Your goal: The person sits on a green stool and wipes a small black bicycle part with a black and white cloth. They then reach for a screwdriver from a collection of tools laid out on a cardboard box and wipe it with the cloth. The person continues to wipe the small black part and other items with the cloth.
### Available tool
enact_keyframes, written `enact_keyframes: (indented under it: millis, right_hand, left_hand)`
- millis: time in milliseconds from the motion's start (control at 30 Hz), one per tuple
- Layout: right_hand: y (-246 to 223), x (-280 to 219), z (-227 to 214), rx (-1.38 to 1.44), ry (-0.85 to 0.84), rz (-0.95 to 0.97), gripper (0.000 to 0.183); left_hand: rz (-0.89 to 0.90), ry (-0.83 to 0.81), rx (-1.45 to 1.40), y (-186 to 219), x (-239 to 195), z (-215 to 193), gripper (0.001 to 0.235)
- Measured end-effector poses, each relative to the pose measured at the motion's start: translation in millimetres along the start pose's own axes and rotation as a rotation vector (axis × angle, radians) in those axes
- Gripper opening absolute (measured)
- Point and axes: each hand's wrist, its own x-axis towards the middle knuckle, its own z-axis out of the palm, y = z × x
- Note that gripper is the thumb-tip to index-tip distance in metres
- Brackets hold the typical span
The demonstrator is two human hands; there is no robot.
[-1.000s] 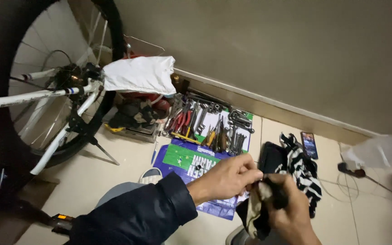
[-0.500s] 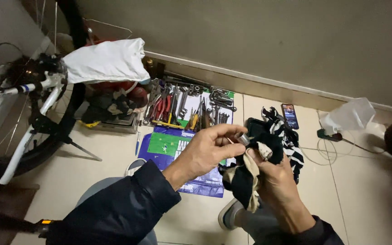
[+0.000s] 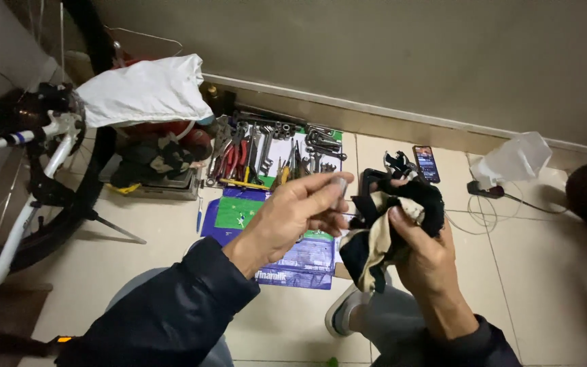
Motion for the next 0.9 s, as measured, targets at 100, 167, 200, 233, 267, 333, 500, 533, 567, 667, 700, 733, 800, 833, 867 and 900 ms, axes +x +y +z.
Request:
enact_keyframes:
  millis: [100,167,200,233,267,333,500,533,567,667,700,733,800,833,867,900]
  right_hand:
    - [-2,-3,1,-0.224,-0.015,-0.148,0.045]
    - [-6,-4,-4,-0.384,-0.089,-0.178,0.049]
    - [-11,-4,-5,-0.404,-0.266,-0.099,0.053]
    - [-16,-4,-6,-0.420,-0.442,-0.017,0.060]
    - [-8,-4,-10,-0.419,-0.442,-0.012,0.060]
    - [8,-1,-17,-0.617,-0.363,-0.243,0.050]
    - [10,0,-18,-0.665,-0.270,-0.296,0.040]
    - [12,0,-21,-0.678,-0.227,-0.317,0.040]
    - [14,0,-23,-0.679,-0.226,-0.317,0.040]
    - [18,-3,-24,-0.699,-0.184,-0.324,0.030]
    - [18,-5,-21,-0.597,-0.110,-0.220,0.026]
    - [17,-7,-17,-0.495,-0.036,-0.118,0.022]
    - [22,-5,-15,-0.352,0.071,-0.028,0.018]
    - [24,-3,-13,-0.207,0.175,0.062,0.017]
    - [20,-5,-11,-0.206,0.174,0.062,0.017]
    - [16,-7,-9,-0.262,0.083,0.048,0.018]
  left_hand:
    - [0.037,-0.045,0.096,-11,1,0,0.044]
    - [0.067,-0.066,0.130,-15,1,-1,0.044]
    - [0.069,-0.075,0.166,-17,2,-2,0.041]
    - [0.071,-0.084,0.203,-19,3,-3,0.038]
    - [0.067,-0.081,0.201,-19,2,-4,0.038]
    - [0.059,-0.062,0.282,-18,1,-5,0.041]
    - [0.115,-0.064,0.313,-21,2,-1,0.033]
    - [0.135,-0.075,0.337,-20,0,0,0.033]
    - [0.134,-0.076,0.337,-23,0,0,0.033]
    - [0.181,-0.074,0.415,-27,-1,1,0.026]
    - [0.213,-0.058,0.433,-27,-3,3,0.024]
    - [0.247,-0.044,0.450,-28,-3,4,0.022]
    - [0.287,-0.035,0.489,-25,-5,9,0.020]
    - [0.325,-0.025,0.527,-24,-6,11,0.018]
    - [0.326,-0.023,0.528,-22,-7,10,0.018]
    - [0.372,-0.013,0.581,-21,-7,9,0.017]
